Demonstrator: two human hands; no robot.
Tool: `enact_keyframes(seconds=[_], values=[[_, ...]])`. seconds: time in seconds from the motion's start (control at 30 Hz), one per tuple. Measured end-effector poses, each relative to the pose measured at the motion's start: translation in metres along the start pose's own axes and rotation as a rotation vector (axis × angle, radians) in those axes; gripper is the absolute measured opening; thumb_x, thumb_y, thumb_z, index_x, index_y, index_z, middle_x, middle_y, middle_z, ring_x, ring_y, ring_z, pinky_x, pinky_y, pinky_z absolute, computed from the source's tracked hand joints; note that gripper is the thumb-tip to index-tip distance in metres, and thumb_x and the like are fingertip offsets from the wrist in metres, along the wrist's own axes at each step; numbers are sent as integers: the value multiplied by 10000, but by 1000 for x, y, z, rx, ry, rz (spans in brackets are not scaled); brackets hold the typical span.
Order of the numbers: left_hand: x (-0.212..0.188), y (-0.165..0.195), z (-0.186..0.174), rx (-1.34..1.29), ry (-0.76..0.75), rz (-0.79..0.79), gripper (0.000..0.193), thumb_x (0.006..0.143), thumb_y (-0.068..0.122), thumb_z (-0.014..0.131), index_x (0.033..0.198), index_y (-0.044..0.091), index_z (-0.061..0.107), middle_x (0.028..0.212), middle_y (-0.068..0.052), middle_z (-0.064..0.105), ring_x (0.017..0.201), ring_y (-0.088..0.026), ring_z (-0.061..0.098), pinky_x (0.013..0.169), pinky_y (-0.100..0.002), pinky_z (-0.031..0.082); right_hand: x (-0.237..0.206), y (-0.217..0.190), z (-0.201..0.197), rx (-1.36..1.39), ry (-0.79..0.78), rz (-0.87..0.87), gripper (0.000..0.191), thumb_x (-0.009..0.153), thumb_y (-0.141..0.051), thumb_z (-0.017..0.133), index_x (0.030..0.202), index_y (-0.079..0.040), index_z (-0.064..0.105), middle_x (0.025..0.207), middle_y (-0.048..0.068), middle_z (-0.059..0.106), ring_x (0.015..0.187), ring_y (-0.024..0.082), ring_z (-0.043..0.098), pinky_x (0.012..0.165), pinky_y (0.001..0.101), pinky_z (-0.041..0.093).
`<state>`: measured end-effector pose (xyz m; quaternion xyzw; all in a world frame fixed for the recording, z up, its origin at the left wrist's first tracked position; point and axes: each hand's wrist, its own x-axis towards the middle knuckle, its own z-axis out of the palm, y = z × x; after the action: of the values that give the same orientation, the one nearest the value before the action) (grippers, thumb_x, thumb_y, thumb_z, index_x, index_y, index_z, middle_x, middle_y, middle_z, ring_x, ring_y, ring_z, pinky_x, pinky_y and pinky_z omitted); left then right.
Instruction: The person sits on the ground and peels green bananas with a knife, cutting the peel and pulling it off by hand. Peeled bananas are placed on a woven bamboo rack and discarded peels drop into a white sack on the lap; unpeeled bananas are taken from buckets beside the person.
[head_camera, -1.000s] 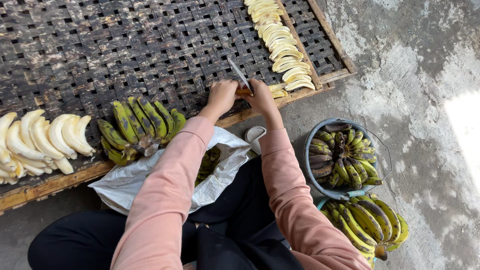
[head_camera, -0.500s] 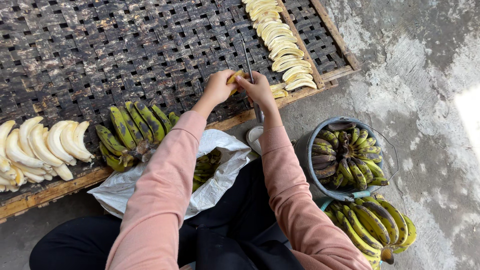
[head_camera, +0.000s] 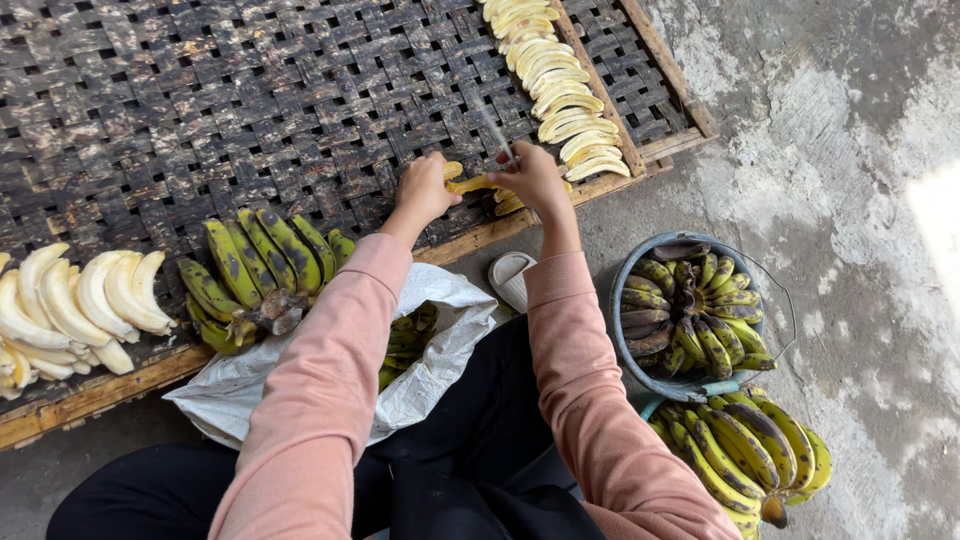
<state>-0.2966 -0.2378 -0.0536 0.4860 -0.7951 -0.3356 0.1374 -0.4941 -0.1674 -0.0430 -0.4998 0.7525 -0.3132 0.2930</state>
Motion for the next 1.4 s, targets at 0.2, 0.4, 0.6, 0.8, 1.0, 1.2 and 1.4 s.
enact_keyframes(seconds=[0.2, 0.4, 0.6, 0.8, 1.0, 1.2, 1.4], values=[[-1, -7, 11, 16, 20, -50, 499, 691, 239, 947, 1095, 99, 691, 1120, -145, 692, 1033, -345, 681, 857, -476, 556, 7, 9, 10, -253, -50, -66, 345, 681, -169, 896, 926, -22, 702, 839, 163, 719, 785, 316, 711, 712, 421, 546], [-4, -6, 15, 109, -9, -119, 478, 692, 273, 942, 1062, 106, 690, 1133, -139, 672, 1030, -345, 678, 818, -490, 557, 13, 26, 20, -438, -38, -224, 271, 690, -115, 854, 916, -23, 737, 909, 215, 709, 877, 411, 684, 783, 474, 548], [-6, -11, 16, 36, -19, -192, 472, 747, 261, 909, 1127, 106, 677, 1062, -132, 741, 1000, -336, 716, 838, -480, 562, 12, 15, 15, -100, -30, -161, 294, 763, -198, 843, 1003, -64, 739, 828, 124, 740, 755, 266, 735, 708, 395, 550], [-3, -2, 23, -17, -70, -264, 449, 792, 247, 870, 1183, 127, 686, 1073, -98, 748, 978, -287, 733, 831, -461, 574, 14, 3, 17, -124, 19, -99, 320, 793, -213, 881, 985, -31, 701, 803, 149, 722, 725, 281, 699, 688, 401, 524], [-1, 1, 20, 1, -43, -253, 439, 771, 255, 890, 1144, 119, 703, 1074, -124, 732, 1002, -318, 703, 837, -473, 562, 18, 8, 26, -152, 59, -200, 278, 774, -164, 857, 939, -11, 693, 841, 176, 727, 787, 321, 704, 715, 415, 542], [9, 16, 29, -111, -27, -221, 403, 779, 273, 877, 1114, 117, 718, 1071, -119, 755, 992, -305, 735, 862, -448, 573, 25, 21, 2, 53, 82, 77, 163, 844, -155, 750, 964, -50, 714, 851, 129, 754, 735, 262, 729, 685, 389, 569], [33, 54, 50, -146, -68, -187, 371, 806, 271, 855, 1129, 141, 728, 1108, -137, 749, 1036, -325, 721, 904, -440, 570, 21, 57, -33, -112, 272, 22, 127, 870, -112, 731, 948, -13, 727, 838, 202, 724, 750, 330, 704, 700, 426, 537]])
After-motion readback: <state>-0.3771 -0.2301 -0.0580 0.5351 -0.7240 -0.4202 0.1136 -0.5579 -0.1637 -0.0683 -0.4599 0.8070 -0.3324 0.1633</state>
